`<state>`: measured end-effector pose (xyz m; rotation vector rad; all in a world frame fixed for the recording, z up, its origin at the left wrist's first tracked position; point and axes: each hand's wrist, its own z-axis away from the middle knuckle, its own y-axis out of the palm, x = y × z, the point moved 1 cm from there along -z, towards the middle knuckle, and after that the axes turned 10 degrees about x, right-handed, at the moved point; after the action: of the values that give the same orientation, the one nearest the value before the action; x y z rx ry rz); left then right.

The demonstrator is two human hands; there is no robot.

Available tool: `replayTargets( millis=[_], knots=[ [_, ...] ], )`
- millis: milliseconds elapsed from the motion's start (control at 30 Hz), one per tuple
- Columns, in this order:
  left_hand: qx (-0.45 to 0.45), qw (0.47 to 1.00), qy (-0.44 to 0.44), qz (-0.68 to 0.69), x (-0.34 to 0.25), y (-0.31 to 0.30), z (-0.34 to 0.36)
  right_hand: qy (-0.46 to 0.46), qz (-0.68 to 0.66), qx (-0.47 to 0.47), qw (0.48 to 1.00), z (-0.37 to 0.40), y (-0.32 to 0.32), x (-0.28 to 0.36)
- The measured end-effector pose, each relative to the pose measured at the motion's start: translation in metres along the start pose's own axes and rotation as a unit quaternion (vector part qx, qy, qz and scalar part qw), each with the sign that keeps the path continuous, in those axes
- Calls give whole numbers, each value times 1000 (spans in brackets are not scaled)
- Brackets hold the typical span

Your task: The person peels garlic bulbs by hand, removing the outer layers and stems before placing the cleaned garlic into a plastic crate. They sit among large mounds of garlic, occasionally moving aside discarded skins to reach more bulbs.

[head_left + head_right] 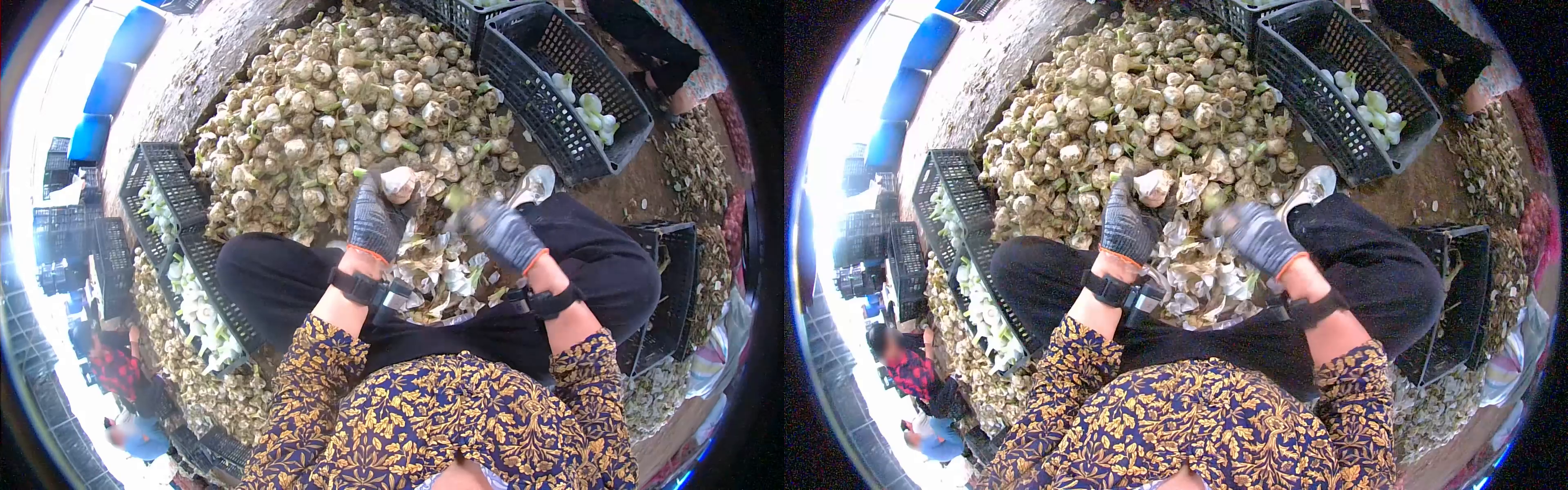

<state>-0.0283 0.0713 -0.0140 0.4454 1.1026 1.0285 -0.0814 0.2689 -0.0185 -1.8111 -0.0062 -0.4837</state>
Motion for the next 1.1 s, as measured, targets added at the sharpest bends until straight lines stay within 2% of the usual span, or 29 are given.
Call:
replayTargets(
  millis=[33, 67, 100, 133, 167, 200, 233, 267, 333, 367, 400, 467, 533, 600, 700, 833, 900, 933, 1033, 1100],
  knots=[
    [-36, 999, 0, -8, -1, 1, 0, 63, -28, 127, 990, -1, 6, 9],
    [-73, 997, 0, -16, -2, 3, 0, 124, -57, 252, 958, -3, 11, 15],
    [-77, 995, 27, -60, -1, 9, 2, 107, -28, 264, 958, -6, 6, 18],
    [-76, 995, 26, -59, 1, 2, -1, 109, -27, 265, 958, -8, 6, 18],
    [-46, 989, 30, -136, 5, -15, -8, 170, -161, 174, 956, -9, 4, 17],
    [-17, 976, 35, -212, 11, -36, -18, 226, -291, 78, 926, -10, 3, 16],
    [-39, 926, 43, -373, 24, -72, -34, 293, -450, 99, 838, -22, -13, 22],
    [-38, 926, 41, -373, 22, -55, -25, 295, -450, 99, 837, -25, -10, 21],
    [72, 866, 171, -465, 11, 4, 6, 384, -591, 25, 709, -27, 2, 18],
    [86, 764, 232, -595, 10, 8, 12, 400, -642, 44, 653, -37, -28, 28],
    [88, 764, 231, -596, 12, 11, 15, 401, -642, 42, 652, -35, -25, 26],
    [142, 852, 159, -479, 21, 16, 15, 384, -664, 134, 628, -33, -17, 20],
    [153, 846, 165, -483, 22, 19, 17, 387, -658, 140, 631, -31, -18, 20],
    [131, 811, 176, -542, 18, 28, 23, 392, -645, 75, 652, -29, -17, 22],
    [150, 838, 149, -503, 22, 20, 18, 371, -638, 44, 673, -24, -10, 20],
    [149, 850, 179, -473, 24, 20, 16, 365, -660, 74, 652, -26, -25, 25],
    [123, 831, 149, -522, 18, 26, 19, 349, -661, 11, 664, -25, -26, 28],
    [123, 831, 150, -522, 18, 24, 18, 348, -661, 11, 664, -24, -24, 28],
    [130, 837, 189, -497, 19, 20, 15, 378, -667, 13, 642, -24, -22, 26],
    [164, 810, 215, -520, 18, 21, 18, 402, -660, 55, 632, -28, -24, 29]
  ],
)
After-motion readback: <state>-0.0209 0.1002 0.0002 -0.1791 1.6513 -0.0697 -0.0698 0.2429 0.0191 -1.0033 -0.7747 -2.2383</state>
